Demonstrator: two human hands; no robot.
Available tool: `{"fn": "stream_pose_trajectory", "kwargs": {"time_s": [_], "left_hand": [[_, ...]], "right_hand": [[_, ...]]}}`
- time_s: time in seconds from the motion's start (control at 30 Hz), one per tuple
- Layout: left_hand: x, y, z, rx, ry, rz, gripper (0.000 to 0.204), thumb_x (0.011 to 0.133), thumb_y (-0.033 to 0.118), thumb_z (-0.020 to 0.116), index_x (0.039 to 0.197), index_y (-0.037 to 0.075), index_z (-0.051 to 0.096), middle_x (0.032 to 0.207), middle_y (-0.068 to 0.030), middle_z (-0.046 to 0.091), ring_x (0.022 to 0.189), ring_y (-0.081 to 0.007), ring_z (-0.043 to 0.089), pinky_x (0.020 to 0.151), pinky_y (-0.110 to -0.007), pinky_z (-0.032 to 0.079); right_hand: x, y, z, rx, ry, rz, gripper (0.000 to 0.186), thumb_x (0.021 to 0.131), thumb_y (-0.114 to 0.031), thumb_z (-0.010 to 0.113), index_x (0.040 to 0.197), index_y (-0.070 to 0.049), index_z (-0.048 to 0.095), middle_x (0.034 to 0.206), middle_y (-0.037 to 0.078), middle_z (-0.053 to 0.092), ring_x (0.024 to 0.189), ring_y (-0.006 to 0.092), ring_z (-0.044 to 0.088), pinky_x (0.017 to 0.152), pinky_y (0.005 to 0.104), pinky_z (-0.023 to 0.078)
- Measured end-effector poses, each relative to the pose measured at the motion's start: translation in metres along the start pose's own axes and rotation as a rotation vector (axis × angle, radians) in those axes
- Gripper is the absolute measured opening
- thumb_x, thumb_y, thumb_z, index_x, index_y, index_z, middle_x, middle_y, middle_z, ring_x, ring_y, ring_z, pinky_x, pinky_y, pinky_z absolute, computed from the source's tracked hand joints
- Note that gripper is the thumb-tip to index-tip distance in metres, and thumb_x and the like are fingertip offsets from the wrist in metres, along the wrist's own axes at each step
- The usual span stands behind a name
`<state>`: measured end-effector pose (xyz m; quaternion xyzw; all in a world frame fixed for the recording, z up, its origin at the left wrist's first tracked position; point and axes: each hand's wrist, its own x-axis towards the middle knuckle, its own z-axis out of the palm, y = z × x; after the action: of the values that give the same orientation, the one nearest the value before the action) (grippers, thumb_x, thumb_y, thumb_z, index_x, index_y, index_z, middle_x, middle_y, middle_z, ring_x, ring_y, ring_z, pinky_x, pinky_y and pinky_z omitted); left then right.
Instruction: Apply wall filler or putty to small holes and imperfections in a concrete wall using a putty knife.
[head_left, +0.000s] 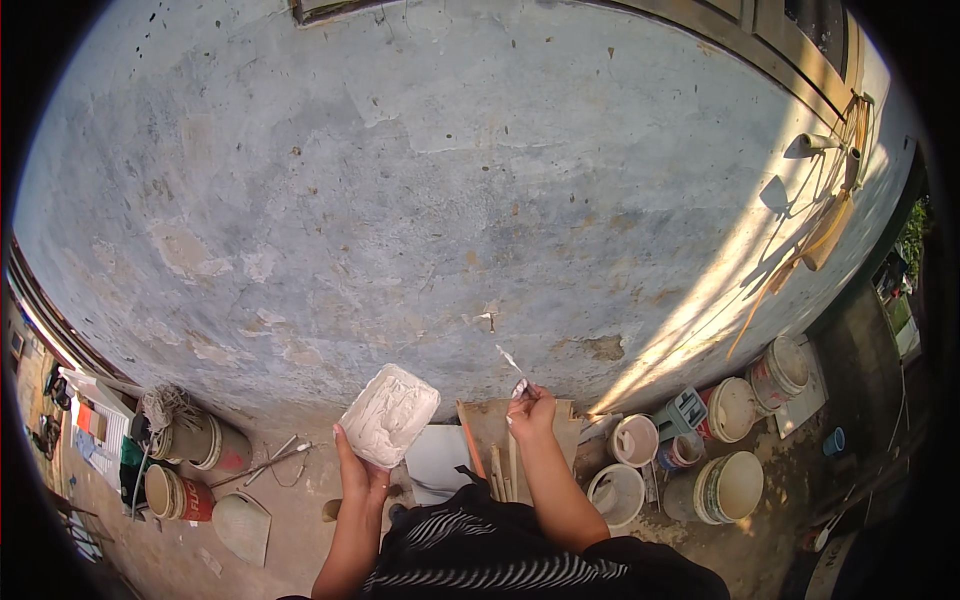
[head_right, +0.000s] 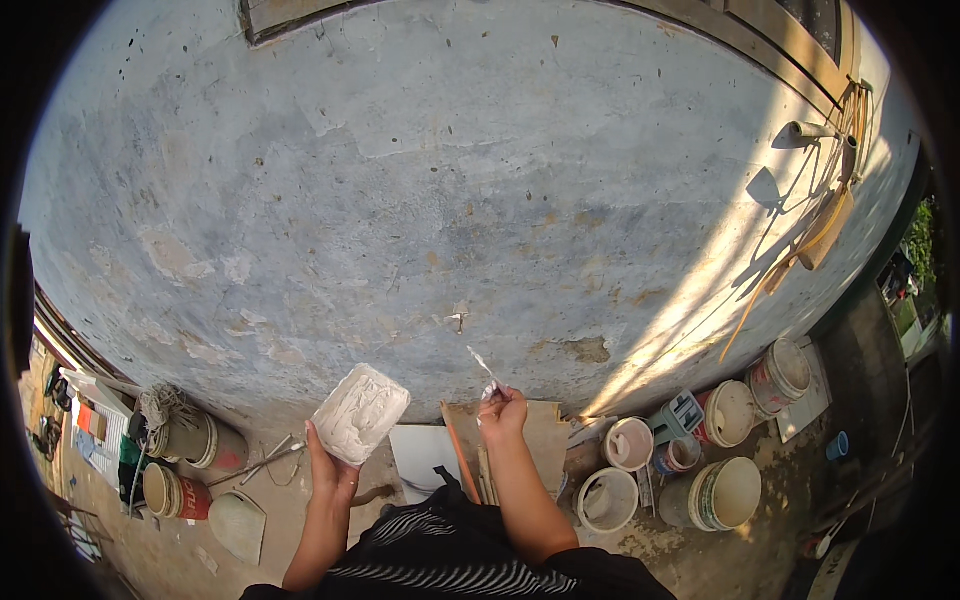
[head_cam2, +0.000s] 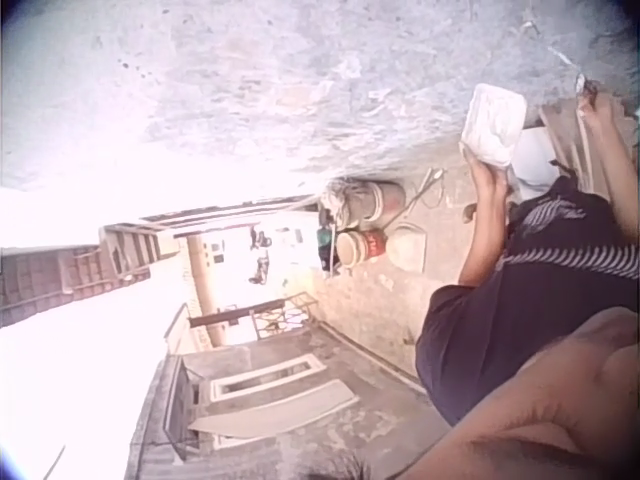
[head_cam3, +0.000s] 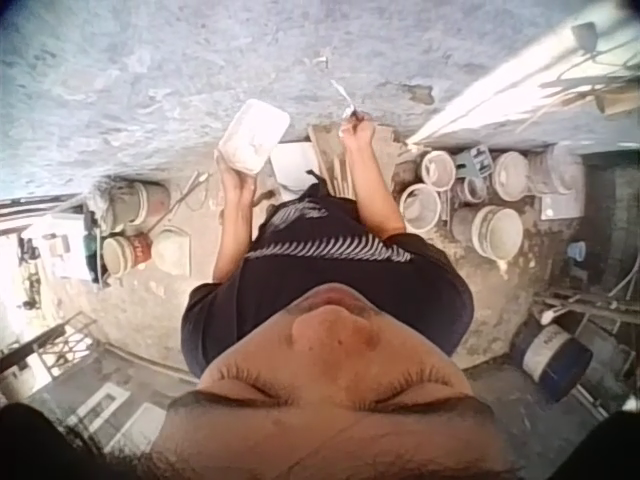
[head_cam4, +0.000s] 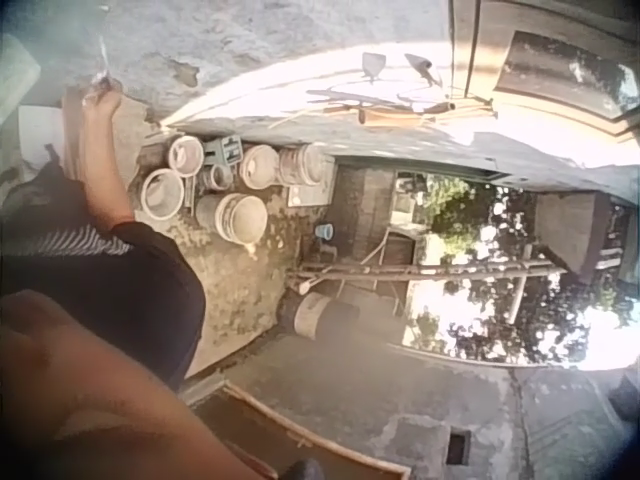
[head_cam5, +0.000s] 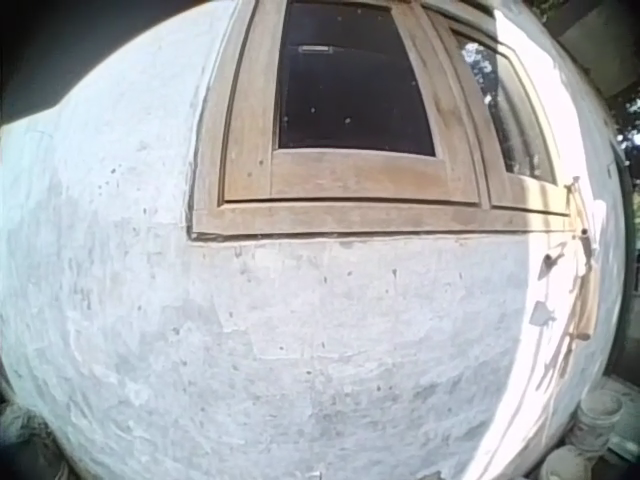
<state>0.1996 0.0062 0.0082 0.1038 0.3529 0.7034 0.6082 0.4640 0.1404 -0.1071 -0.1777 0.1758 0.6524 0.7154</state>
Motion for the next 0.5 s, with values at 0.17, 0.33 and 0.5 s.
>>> {"fn": "stream_pose_trajectory", "kwargs": {"time_s": [0.17,0.33,0.5], "left_hand": [[0.007,-0.002,0.001,-0.007,0.006,0.015,0.073,0.099,0.061,0.038,0.147,0.005,0.037,0.147,-0.0137,0.045,0.132,-0.0292,0.048,0.109,-0.044,0.043],[0.009,0.004,0.0,-0.004,-0.017,0.034,0.073,0.099,0.061,0.038,0.146,0.005,0.037,0.147,-0.0138,0.045,0.133,-0.0294,0.048,0.109,-0.044,0.043],[0.001,0.011,0.005,0.041,0.001,0.037,0.074,0.099,0.06,0.038,0.146,0.004,0.037,0.147,-0.0141,0.045,0.133,-0.0296,0.048,0.108,-0.045,0.044]], "right_hand": [[0.01,0.047,0.027,-0.037,-0.027,0.091,0.015,0.093,-0.006,0.045,0.086,0.0,0.056,0.08,0.012,0.065,0.07,0.0224,0.067,0.066,0.0329,0.06],[0.018,0.046,0.063,0.044,-0.007,0.092,0.021,0.096,-0.01,0.041,0.092,0.002,0.057,0.084,0.013,0.066,0.072,0.0225,0.068,0.065,0.0297,0.06],[0.032,0.018,0.06,0.16,-0.123,0.12,0.027,0.097,-0.01,0.036,0.094,0.005,0.059,0.089,0.014,0.068,0.07,0.0189,0.068,0.059,0.0244,0.059]]}}
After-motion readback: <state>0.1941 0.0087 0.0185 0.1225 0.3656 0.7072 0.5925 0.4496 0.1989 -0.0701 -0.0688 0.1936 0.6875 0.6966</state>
